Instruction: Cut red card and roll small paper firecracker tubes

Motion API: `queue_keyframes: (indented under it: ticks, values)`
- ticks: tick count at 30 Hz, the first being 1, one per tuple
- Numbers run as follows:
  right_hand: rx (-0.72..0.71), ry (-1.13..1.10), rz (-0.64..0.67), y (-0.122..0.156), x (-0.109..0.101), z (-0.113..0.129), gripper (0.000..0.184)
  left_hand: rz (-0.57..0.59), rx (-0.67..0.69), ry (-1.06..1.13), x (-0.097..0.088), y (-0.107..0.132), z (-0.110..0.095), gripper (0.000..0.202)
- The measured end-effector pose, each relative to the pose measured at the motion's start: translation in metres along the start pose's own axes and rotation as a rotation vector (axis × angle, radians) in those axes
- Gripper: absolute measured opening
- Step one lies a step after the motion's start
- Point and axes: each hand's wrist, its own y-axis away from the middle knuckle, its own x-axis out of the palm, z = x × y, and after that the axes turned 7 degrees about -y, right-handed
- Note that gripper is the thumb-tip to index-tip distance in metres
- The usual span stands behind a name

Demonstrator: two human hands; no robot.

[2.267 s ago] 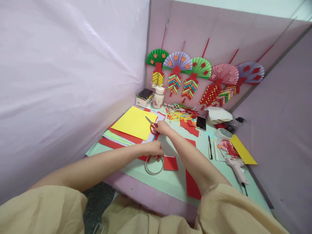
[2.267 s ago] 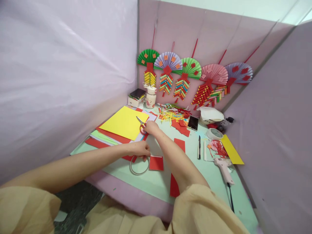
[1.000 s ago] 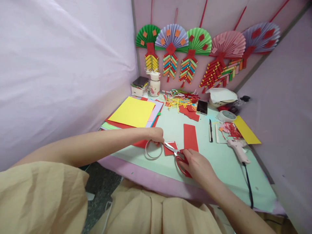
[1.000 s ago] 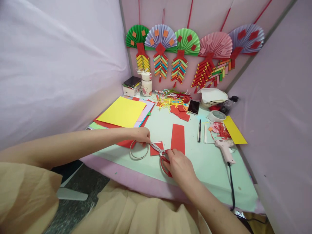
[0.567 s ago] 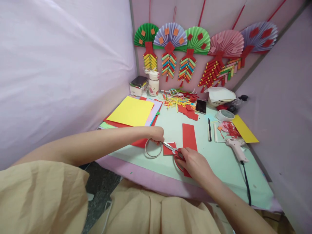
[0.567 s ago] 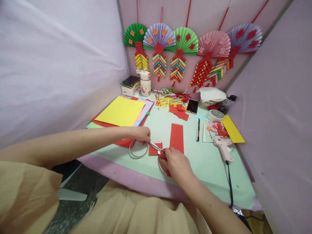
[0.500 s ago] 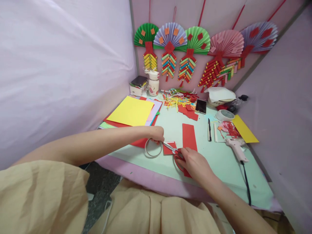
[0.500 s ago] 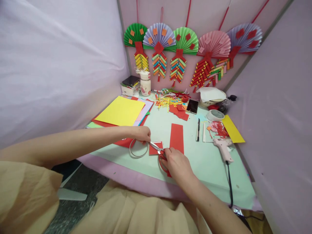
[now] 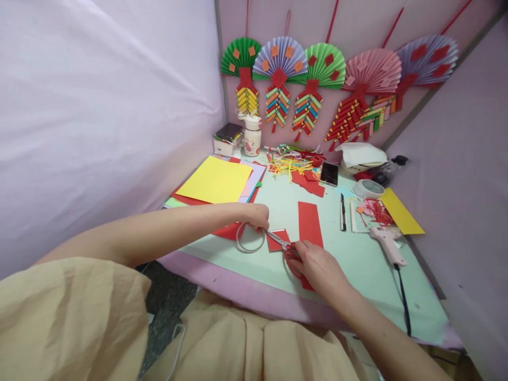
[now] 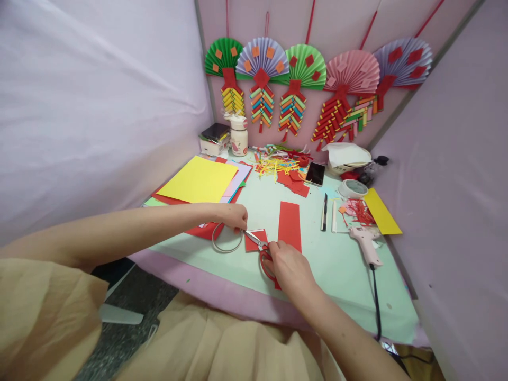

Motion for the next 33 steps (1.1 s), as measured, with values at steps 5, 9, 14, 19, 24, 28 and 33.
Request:
queue_keyframes:
  ticks: [5,9,14,19,24,28,33]
  values:
    - [-0.006,-0.009,0.014,0.000,-0.002,0.000,0.016,0.009,0.017,0.014,0.001,-0.005,0.003,0.020]
    - [0.000,-0.007,0.025,0.000,-0.002,0.000,0.018,0.015,0.023,0.032,0.002,-0.009,0.005,0.016]
    - [0.004,-0.020,0.024,0.000,-0.002,-0.002,0.016,-0.003,0.018,0.066,-0.011,-0.012,0.015,0.009]
    - [0.003,-0.020,0.020,0.000,-0.004,-0.002,0.018,0.007,0.117,0.261,-0.021,-0.013,0.021,0.017]
    - [0.002,-0.032,0.039,-0.001,-0.008,0.007,0.015,0.101,0.186,0.547,-0.004,-0.021,0.010,0.013]
    - [-0.030,-0.076,0.082,0.007,-0.014,0.012,0.012,0.104,0.199,0.578,0.001,-0.026,0.012,0.013]
    - [-0.024,-0.159,0.006,0.012,-0.030,-0.002,0.011,0.043,0.323,0.849,-0.009,-0.001,0.037,0.018]
